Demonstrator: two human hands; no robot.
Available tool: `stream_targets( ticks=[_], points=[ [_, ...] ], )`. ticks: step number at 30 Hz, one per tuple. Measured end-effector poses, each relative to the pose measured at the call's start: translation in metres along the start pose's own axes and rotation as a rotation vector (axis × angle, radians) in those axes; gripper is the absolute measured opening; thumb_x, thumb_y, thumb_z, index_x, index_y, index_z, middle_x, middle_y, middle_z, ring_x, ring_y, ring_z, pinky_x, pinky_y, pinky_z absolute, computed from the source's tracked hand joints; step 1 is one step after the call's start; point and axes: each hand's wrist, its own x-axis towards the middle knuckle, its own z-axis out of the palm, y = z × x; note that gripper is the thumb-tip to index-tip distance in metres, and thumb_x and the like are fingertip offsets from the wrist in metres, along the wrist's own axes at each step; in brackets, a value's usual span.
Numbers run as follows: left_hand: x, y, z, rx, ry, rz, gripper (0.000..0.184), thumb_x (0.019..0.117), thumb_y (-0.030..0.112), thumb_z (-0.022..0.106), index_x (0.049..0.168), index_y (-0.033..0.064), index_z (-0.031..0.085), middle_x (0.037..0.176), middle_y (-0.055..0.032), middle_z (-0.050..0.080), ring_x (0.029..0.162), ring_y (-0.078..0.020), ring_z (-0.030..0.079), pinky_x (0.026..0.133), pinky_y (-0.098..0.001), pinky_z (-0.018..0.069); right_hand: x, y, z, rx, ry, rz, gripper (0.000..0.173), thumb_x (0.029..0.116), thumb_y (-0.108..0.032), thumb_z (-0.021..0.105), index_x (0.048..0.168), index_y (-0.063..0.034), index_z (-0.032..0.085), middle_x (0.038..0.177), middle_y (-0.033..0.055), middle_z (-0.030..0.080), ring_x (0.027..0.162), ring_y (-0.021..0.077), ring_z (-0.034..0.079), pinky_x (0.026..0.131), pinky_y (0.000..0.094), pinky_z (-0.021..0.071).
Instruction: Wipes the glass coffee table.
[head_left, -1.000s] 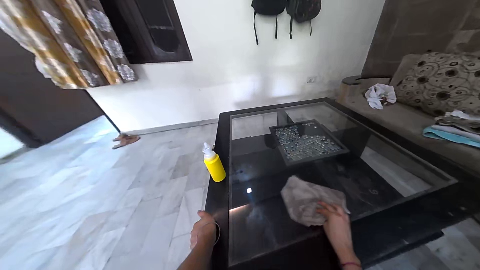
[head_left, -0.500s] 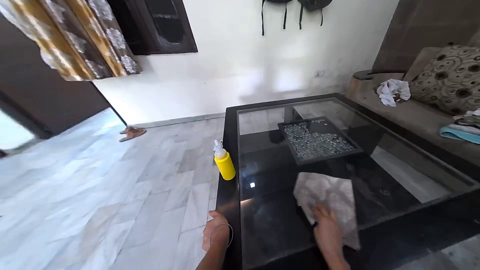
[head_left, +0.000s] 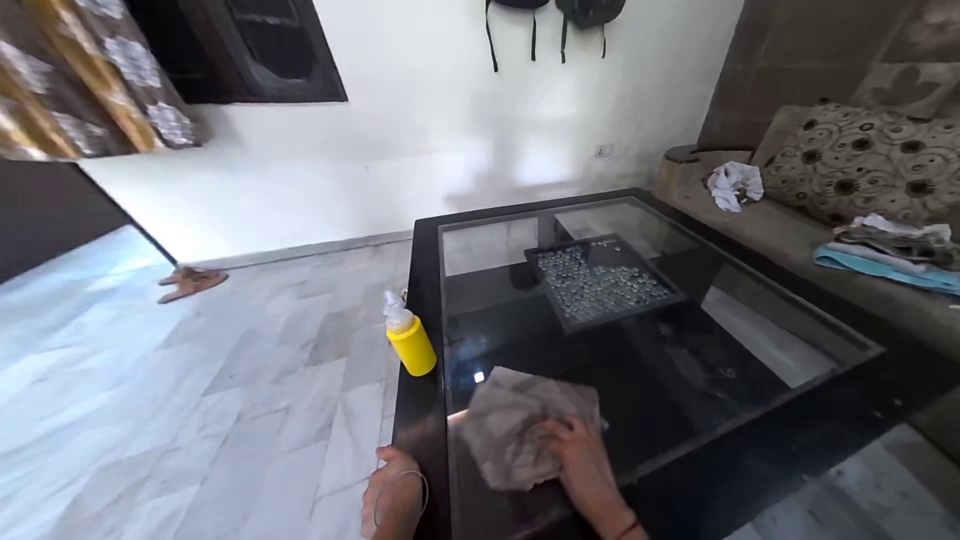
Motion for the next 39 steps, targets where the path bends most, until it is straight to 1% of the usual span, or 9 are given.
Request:
stream_targets(
  ticks=[6, 11, 15, 18, 21, 24, 27, 33, 39],
  points=[
    [0.008, -0.001, 0.002, 0.033, -0.001, 0.005, 0.087, 0.1084, 0.057, 0.004, 0.129, -0.0011, 0.065, 0.138, -0.0249, 0.063, 0.132, -0.041, 0.059, 0.102, -0.0612, 0.049, -0.018, 0.103, -0.049, -0.154, 0.377, 0.469, 0.037, 0.0868, 0.013, 0.06, 0.108, -0.0091, 0.081, 0.131, 0.0117, 0.071, 0.122, 0.0472, 0.061, 0.098, 0.0656, 0.0448],
    [0.007, -0.002, 0.002, 0.039, 0.006, 0.014, 0.086, 0.1084, 0.057, 0.004, 0.131, -0.0008, 0.064, 0.139, -0.0254, 0.062, 0.133, -0.0419, 0.058, 0.101, -0.0625, 0.0492, -0.032, 0.095, -0.066, -0.16, 0.392, 0.815, 0.038, 0.0918, 0.008, 0.06, 0.124, -0.006, 0.074, 0.144, 0.0209, 0.059, 0.127, 0.0533, 0.055, 0.101, 0.0668, 0.0434],
    [0.009, -0.003, 0.002, 0.02, -0.006, 0.024, 0.086, 0.1085, 0.057, 0.005, 0.136, -0.0025, 0.06, 0.144, -0.026, 0.058, 0.137, -0.0411, 0.054, 0.106, -0.0608, 0.0463, -0.021, 0.044, -0.055, -0.153, 0.099, 0.744, 0.049, 0.0914, 0.006, 0.06, 0.139, -0.0058, 0.064, 0.152, 0.0235, 0.049, 0.134, 0.0484, 0.051, 0.105, 0.0572, 0.0471],
    [0.013, -0.003, 0.003, 0.023, 0.003, 0.015, 0.086, 0.1085, 0.058, 0.006, 0.133, -0.0015, 0.063, 0.142, -0.0243, 0.06, 0.136, -0.04, 0.056, 0.105, -0.0601, 0.0474, -0.011, 0.001, -0.033, -0.076, -0.049, 0.553, 0.05, 0.093, 0.006, 0.058, 0.141, -0.0076, 0.063, 0.153, 0.0207, 0.05, 0.135, 0.0447, 0.051, 0.106, 0.0513, 0.0483],
    [0.014, -0.001, -0.003, 0.049, -0.012, -0.01, 0.081, 0.1066, 0.062, 0.008, 0.129, 0.0111, 0.068, 0.135, -0.0127, 0.068, 0.127, -0.0325, 0.064, 0.097, -0.0551, 0.0527, -0.016, -0.037, -0.01, 0.041, -0.125, 0.263, 0.05, 0.09, 0.009, 0.057, 0.136, -0.0076, 0.067, 0.149, 0.0191, 0.056, 0.131, 0.0448, 0.055, 0.104, 0.0519, 0.0498],
    [0.016, -0.003, 0.003, 0.04, 0.006, 0.016, 0.086, 0.1075, 0.059, 0.005, 0.131, 0.0019, 0.065, 0.137, -0.0215, 0.064, 0.131, -0.0391, 0.06, 0.1, -0.0605, 0.0493, -0.028, -0.057, 0.016, 0.16, -0.104, -0.084, 0.043, 0.0865, 0.01, 0.062, 0.122, -0.0096, 0.077, 0.136, 0.0154, 0.067, 0.12, 0.0429, 0.063, 0.098, 0.0534, 0.0538],
    [0.006, -0.004, 0.0, 0.074, 0.004, 0.066, 0.087, 0.1088, 0.055, 0.003, 0.131, -0.0025, 0.063, 0.137, -0.0252, 0.064, 0.133, -0.0407, 0.058, 0.102, -0.0611, 0.0487, -0.03, -0.062, 0.024, 0.222, -0.149, -0.237, 0.043, 0.0861, 0.012, 0.061, 0.118, -0.0106, 0.078, 0.133, 0.013, 0.069, 0.119, 0.0418, 0.064, 0.098, 0.055, 0.053],
    [0.01, -0.003, 0.003, 0.029, 0.02, 0.014, 0.087, 0.1083, 0.057, 0.004, 0.132, -0.0021, 0.063, 0.141, -0.0259, 0.061, 0.135, -0.042, 0.056, 0.103, -0.0623, 0.0478, -0.01, -0.013, -0.012, 0.143, -0.11, 0.028, 0.037, 0.0858, 0.012, 0.059, 0.102, -0.0121, 0.083, 0.129, 0.0063, 0.072, 0.127, 0.0386, 0.059, 0.105, 0.0552, 0.046],
    [0.029, -0.002, 0.006, 0.097, 0.009, -0.056, 0.082, 0.1055, 0.063, 0.007, 0.126, 0.0111, 0.068, 0.132, -0.0124, 0.069, 0.126, -0.0327, 0.065, 0.093, -0.0564, 0.0546, -0.015, 0.074, -0.056, -0.007, 0.224, 0.523, 0.03, 0.0865, 0.009, 0.062, 0.096, -0.0101, 0.083, 0.124, 0.0082, 0.074, 0.124, 0.0425, 0.06, 0.104, 0.0612, 0.0429]
  ],
)
